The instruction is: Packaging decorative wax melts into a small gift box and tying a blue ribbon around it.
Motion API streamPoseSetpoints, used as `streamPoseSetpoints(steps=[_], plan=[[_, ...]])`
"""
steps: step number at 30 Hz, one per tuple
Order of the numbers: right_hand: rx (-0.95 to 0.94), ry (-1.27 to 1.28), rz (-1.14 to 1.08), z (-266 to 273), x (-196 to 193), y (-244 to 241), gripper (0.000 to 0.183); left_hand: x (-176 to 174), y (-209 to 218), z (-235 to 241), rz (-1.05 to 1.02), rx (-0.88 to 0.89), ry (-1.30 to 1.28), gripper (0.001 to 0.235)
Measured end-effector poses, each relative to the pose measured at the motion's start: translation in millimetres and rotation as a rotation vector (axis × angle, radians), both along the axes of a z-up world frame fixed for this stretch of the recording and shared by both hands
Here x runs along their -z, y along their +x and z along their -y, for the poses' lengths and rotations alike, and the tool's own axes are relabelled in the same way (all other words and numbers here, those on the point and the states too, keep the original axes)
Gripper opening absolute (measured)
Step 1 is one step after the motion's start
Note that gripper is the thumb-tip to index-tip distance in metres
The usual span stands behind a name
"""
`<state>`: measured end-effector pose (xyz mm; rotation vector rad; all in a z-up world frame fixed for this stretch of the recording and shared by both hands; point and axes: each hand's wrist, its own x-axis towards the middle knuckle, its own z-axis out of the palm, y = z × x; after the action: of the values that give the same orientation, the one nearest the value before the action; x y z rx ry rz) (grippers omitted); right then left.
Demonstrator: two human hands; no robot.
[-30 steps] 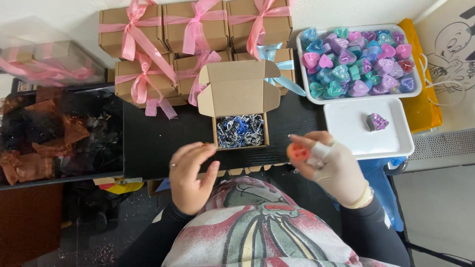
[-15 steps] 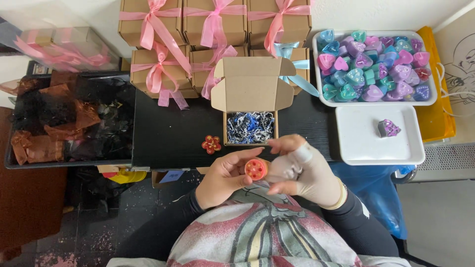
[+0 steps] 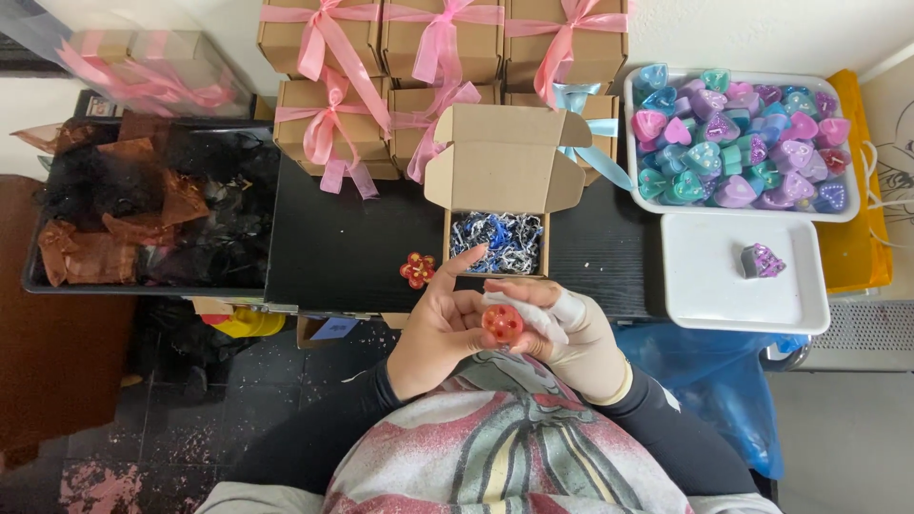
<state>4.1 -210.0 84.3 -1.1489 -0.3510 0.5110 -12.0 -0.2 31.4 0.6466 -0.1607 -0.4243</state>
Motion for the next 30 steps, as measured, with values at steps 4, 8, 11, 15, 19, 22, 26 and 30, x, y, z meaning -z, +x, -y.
streamPoseSetpoints(steps=[4, 8, 11, 15, 19, 22, 26, 30], plan=[[0.151, -0.244, 0.501, -2, 19, -7, 0.041, 6, -5, 1, 0.053, 0.0, 0.057, 0.103], [0.358, -0.221, 0.463, -11, 25, -11, 0.026, 0, -10, 9, 0.144, -0.097, 0.21, 0.095], [0.332, 0.044, 0.125, -5, 44, -11, 0.03, 15, -15, 13, 0.16, -0.192, 0.18, 0.08], [0.179, 0.129, -0.542, -13, 25, -12, 0.026, 11, -8, 12, 0.066, -0.398, 0.238, 0.068], [-0.087, 0.144, -0.558, -10, 24, -11, 0.038, 1, -3, 6, 0.083, -0.457, 0.274, 0.069], [0.133, -0.383, 0.801, -5, 28, -11, 0.035, -3, -5, 2, 0.307, -0.531, 0.385, 0.066], [0.348, 0.155, -0.018, -4, 28, -8, 0.054, -19, -2, 1, 0.625, -0.502, 0.689, 0.055], [0.051, 0.291, -0.164, 0, 32, -9, 0.082, -21, -1, 5, 0.699, -0.49, 0.886, 0.052]])
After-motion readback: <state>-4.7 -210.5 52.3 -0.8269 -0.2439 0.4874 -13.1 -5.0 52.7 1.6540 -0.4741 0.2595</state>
